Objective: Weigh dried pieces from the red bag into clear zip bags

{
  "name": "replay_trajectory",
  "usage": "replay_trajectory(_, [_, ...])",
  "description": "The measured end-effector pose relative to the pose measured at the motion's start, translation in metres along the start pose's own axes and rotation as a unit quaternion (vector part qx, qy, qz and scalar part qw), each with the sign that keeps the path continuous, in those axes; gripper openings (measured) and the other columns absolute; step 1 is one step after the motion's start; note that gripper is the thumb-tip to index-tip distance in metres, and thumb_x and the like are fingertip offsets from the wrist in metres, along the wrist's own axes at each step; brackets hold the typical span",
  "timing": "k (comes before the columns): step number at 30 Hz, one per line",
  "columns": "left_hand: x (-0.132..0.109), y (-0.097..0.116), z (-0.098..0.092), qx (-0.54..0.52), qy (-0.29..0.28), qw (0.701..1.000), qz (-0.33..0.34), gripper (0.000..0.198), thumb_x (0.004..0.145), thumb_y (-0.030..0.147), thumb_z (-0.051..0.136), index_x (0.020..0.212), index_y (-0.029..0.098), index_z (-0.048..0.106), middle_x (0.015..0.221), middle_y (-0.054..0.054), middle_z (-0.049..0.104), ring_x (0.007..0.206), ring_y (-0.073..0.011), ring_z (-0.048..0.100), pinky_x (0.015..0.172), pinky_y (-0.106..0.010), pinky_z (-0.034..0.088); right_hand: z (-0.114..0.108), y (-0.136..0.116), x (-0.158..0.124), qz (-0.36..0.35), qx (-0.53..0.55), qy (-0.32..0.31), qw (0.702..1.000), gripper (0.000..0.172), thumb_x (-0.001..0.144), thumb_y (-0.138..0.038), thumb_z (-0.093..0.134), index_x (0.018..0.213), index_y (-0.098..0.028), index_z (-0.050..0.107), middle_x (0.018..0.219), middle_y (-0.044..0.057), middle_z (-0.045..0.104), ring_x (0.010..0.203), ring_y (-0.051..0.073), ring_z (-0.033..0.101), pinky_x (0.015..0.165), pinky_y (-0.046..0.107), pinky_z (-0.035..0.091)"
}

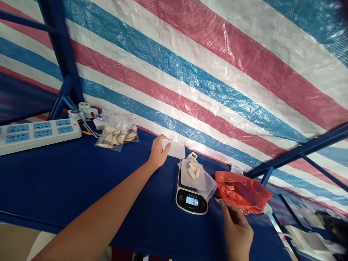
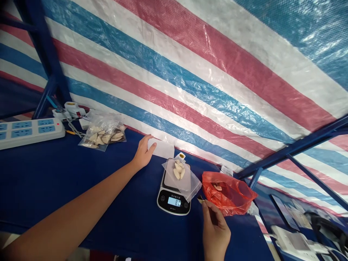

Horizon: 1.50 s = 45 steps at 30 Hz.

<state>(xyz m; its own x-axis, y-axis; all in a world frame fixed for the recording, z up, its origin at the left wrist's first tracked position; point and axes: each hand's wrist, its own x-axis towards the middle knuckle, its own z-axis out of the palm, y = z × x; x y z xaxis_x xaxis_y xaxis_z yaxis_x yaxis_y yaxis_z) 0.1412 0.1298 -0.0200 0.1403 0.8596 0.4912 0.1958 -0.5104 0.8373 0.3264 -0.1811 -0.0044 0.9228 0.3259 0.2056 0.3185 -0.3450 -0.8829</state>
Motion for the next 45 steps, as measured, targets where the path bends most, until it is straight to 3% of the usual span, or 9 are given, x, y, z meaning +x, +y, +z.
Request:
replay_trajectory(5, [0.001, 0.0, 0.001, 0.0, -0.01, 1.0, 0.0, 0.035, 0.096, 0.042, 0.049, 0.125, 0.023, 0.055, 0.145, -0.013, 0.056, 0.143, -0.0294, 0.044, 0.122, -0.051, 0.033, 0.013, -0.01, 0.002, 0.01, 0.106, -0.007, 0.994, 0.051, 0.059, -0.059, 0.089, 0.088, -0.018, 0.075, 0.089, 0.007, 0.08, 0.091, 0.028, 0.076, 0.08, 0.033, 0.063])
replay_trajectory(10, [0.002, 0.0, 0.0, 0.002, -0.01, 1.0, 0.0, 0.035, 0.096, 0.041, 0.049, 0.125, 0.022, 0.056, 0.143, -0.013, 0.058, 0.141, -0.0295, 0.046, 0.121, -0.05, 0.035, 0.029, -0.017, 0.002, 0.031, 0.21, -0.099, 0.972, 0.048, 0.063, -0.05, 0.091, 0.093, -0.018, 0.073, 0.095, 0.007, 0.08, 0.088, 0.023, 0.076, 0.075, 0.029, 0.063])
replay_trajectory(16, [0.004, 0.0, 0.0, 0.0, -0.01, 1.0, -0.017, 0.036, 0.096, 0.042, 0.048, 0.125, 0.022, 0.056, 0.137, -0.013, 0.061, 0.138, -0.03, 0.049, 0.119, -0.05, 0.037, 0.02, 0.005, -0.001, 0.113, 0.255, -0.018, 0.96, 0.049, 0.057, -0.046, 0.093, 0.09, -0.017, 0.071, 0.088, 0.005, 0.079, 0.075, 0.016, 0.073, 0.06, 0.02, 0.057])
replay_trajectory(24, [0.002, 0.002, -0.002, -0.004, -0.019, 0.999, -0.029, 0.048, 0.098, 0.046, 0.046, 0.138, 0.02, 0.05, 0.144, -0.016, 0.056, 0.143, -0.0309, 0.044, 0.12, -0.049, 0.035, 0.019, 0.013, -0.004, 0.09, 0.247, -0.037, 0.964, 0.043, 0.066, -0.046, 0.088, 0.093, -0.017, 0.071, 0.087, 0.003, 0.076, 0.073, 0.014, 0.069, 0.063, 0.02, 0.055])
replay_trajectory(30, [0.002, 0.005, -0.001, 0.018, -0.02, 0.998, -0.061, 0.072, 0.098, 0.055, 0.044, 0.159, 0.021, 0.027, 0.169, -0.017, 0.025, 0.158, -0.0331, 0.018, 0.128, -0.057, 0.013, 0.021, 0.012, -0.005, 0.087, 0.257, -0.033, 0.962, 0.046, 0.065, -0.047, 0.089, 0.093, -0.017, 0.07, 0.085, 0.003, 0.076, 0.076, 0.016, 0.07, 0.066, 0.024, 0.056])
replay_trajectory(34, [0.001, 0.002, 0.001, 0.014, -0.036, 0.998, -0.053, 0.075, 0.098, 0.06, 0.044, 0.161, 0.025, 0.023, 0.172, -0.014, 0.018, 0.16, -0.0333, 0.011, 0.128, -0.059, 0.009, 0.022, 0.01, -0.006, 0.079, 0.249, -0.038, 0.965, 0.045, 0.065, -0.048, 0.088, 0.092, -0.016, 0.07, 0.084, 0.003, 0.076, 0.075, 0.016, 0.07, 0.066, 0.024, 0.056])
replay_trajectory(39, [0.0, 0.0, 0.002, 0.014, -0.024, 1.0, -0.015, 0.076, 0.097, 0.058, 0.046, 0.16, 0.022, 0.022, 0.17, -0.017, 0.02, 0.159, -0.0343, 0.015, 0.128, -0.058, 0.013, 0.022, 0.009, -0.006, 0.076, 0.249, -0.04, 0.965, 0.045, 0.066, -0.049, 0.088, 0.091, -0.017, 0.07, 0.084, 0.002, 0.075, 0.074, 0.015, 0.069, 0.065, 0.023, 0.056])
replay_trajectory(45, [-0.003, 0.005, 0.0, 0.035, 0.01, 0.998, 0.048, 0.075, 0.096, 0.044, 0.051, 0.158, 0.014, 0.022, 0.162, -0.023, 0.034, 0.151, -0.0357, 0.031, 0.124, -0.059, 0.026, 0.022, 0.011, -0.005, 0.078, 0.244, -0.035, 0.966, 0.045, 0.067, -0.048, 0.088, 0.094, -0.017, 0.07, 0.086, 0.003, 0.075, 0.075, 0.016, 0.07, 0.066, 0.026, 0.057])
